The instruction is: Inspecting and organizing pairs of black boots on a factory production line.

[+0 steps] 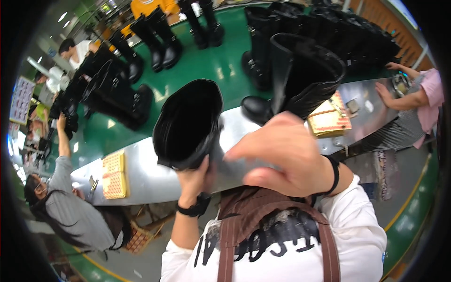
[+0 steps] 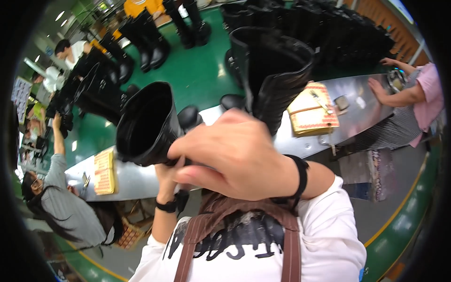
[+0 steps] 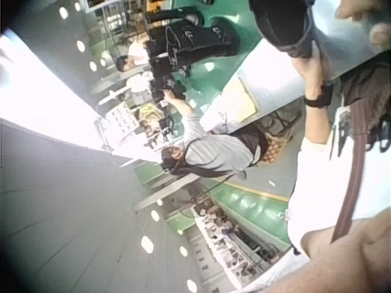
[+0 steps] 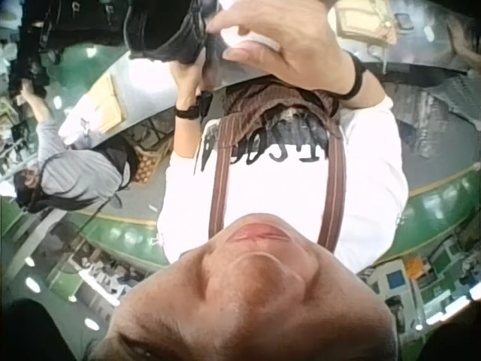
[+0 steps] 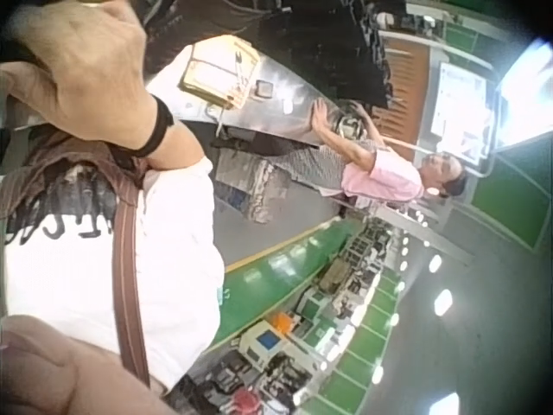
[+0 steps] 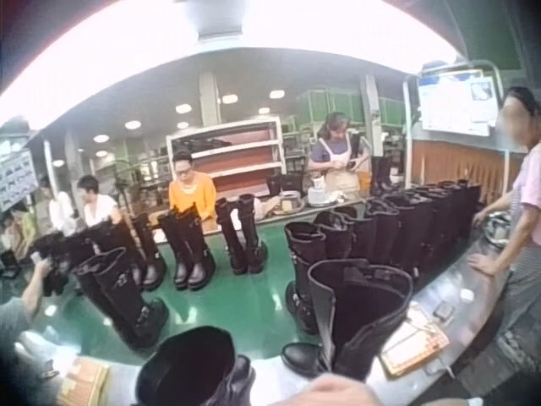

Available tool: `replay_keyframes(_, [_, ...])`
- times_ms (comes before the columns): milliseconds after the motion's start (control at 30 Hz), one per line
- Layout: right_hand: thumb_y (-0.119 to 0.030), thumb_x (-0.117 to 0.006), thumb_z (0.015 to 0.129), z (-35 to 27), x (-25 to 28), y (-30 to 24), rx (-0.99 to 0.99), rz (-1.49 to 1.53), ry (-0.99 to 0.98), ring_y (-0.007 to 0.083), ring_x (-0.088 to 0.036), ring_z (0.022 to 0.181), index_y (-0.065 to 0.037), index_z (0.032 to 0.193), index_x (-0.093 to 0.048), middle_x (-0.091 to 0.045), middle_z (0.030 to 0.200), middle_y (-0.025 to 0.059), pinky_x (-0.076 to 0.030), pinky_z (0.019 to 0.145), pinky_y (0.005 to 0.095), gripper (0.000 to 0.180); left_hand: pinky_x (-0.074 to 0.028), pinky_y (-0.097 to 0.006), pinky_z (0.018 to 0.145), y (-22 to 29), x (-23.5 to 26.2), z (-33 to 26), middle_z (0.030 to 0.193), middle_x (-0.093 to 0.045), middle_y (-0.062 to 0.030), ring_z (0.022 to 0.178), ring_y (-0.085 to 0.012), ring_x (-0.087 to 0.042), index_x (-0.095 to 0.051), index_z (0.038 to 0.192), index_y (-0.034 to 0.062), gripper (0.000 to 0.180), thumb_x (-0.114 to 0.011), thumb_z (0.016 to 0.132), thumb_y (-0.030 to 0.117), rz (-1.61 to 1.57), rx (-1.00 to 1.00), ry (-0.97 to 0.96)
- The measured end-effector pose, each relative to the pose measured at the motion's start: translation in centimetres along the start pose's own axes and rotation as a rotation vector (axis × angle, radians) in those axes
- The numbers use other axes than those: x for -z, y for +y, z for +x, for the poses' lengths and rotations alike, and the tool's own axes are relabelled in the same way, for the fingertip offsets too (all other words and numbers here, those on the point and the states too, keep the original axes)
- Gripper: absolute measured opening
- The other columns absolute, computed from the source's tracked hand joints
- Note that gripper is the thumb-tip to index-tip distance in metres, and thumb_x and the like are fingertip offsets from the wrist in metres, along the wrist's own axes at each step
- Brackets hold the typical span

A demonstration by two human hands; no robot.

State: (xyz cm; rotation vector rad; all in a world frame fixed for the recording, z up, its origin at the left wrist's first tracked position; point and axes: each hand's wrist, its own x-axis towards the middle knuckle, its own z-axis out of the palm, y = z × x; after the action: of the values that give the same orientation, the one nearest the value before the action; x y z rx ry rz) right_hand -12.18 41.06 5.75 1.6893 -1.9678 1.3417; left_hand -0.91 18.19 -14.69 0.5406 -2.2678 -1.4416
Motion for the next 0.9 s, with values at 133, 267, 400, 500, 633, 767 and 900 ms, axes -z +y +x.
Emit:
replay_keyframes(133, [-0.041, -0.074, 0.076, -2.7, 7.3, 1.1, -0.032, -0.761, 0.381, 0.031, -0.05, 0.12, -0.002, 0.122, -0.055, -0.055, 0.126, 0.0192, -0.037, 0.101, 0.042, 0.063, -0.051, -0.031, 0.081, 1.8, 0.8, 0.6, 0.099, -0.07, -0.0107, 0.09, -0.0196, -0.067, -0.061, 0.109, -0.0045, 0.041, -0.079, 0.075, 0.01, -0.07, 0.05, 0.113])
replay_keyframes(267, [-0.029, -0.087, 0.062, -4.1, 9.1, 4.2, -0.266, -0.612, 0.178, 0.0393, -0.038, 0.134, -0.008, 0.105, -0.058, -0.06, 0.105, 0.0109, -0.038, 0.1, 0.0474, 0.056, -0.053, -0.035, 0.074, 5.6, 3.3, -0.1, 0.091, -0.07, -0.0199, 0.083, -0.0308, -0.069, -0.066, 0.096, -0.0048, 0.035, -0.077, 0.078, 0.022, 0.383, 0.132, 0.033])
replay_keyframes(400, [-0.017, -0.091, 0.054, -6.1, 8.8, 4.2, -0.225, -0.325, 0.119, 0.0379, -0.043, 0.122, -0.008, 0.087, -0.049, -0.052, 0.086, 0.0062, -0.042, 0.091, 0.0434, 0.055, -0.051, -0.037, 0.061, 9.9, 4.6, -2.1, 0.074, -0.069, -0.0182, 0.066, -0.0337, -0.067, -0.068, 0.086, -0.0028, 0.041, -0.068, 0.085, 0.038, 0.683, 0.201, -0.244])
replay_keyframes(500, [-0.015, -0.091, 0.055, -7.3, 8.7, 3.7, -0.267, -0.292, 0.09, 0.0215, -0.047, 0.093, -0.008, 0.091, -0.046, -0.049, 0.088, 0.0045, -0.043, 0.081, 0.032, 0.058, -0.046, -0.027, 0.059, 10.7, 2.9, -1.8, 0.068, -0.065, -0.0137, 0.061, -0.0167, -0.062, -0.067, 0.091, -0.0047, 0.031, -0.066, 0.088, 0.026, 0.25, 0.08, -0.417])
replay_keyframes(633, [-0.01, -0.088, 0.061, -6.6, 7.2, 5.3, -0.252, -0.545, 0.287, 0.0236, -0.065, 0.087, -0.006, 0.097, -0.05, -0.064, 0.104, 0.0124, -0.051, 0.078, 0.0303, 0.053, -0.051, -0.031, 0.066, 8.9, -1.9, 1.2, 0.08, -0.069, -0.0171, 0.074, -0.0244, -0.07, -0.068, 0.094, -0.0027, 0.027, -0.065, 0.088, 0.024, 0.087, 0.012, -0.567])
replay_keyframes(767, [-0.006, -0.086, 0.064, -4.9, 3.9, 7.6, -0.131, -0.388, 0.538, 0.0247, -0.064, 0.095, -0.01, 0.135, -0.037, -0.057, 0.125, 0.0157, -0.053, 0.085, 0.0324, 0.086, -0.047, -0.024, 0.053, 7.4, -8.1, 3.5, 0.077, -0.065, -0.0039, 0.063, -0.0083, -0.06, -0.066, 0.1, -0.0009, 0.028, -0.066, 0.089, 0.025, -0.228, 0.359, -0.739])
replay_keyframes(900, [-0.001, -0.085, 0.065, -6.0, 2.7, 8.2, -0.181, -0.061, 0.619, 0.0252, -0.059, 0.108, -0.014, 0.152, -0.002, -0.043, 0.14, 0.0171, -0.053, 0.09, 0.0331, 0.121, -0.049, -0.023, 0.056, 6.9, -12.3, 4.5, 0.082, -0.067, -0.0075, 0.067, -0.0113, -0.062, -0.062, 0.107, -0.003, 0.03, -0.068, 0.089, 0.021, -0.203, 0.368, -0.767])
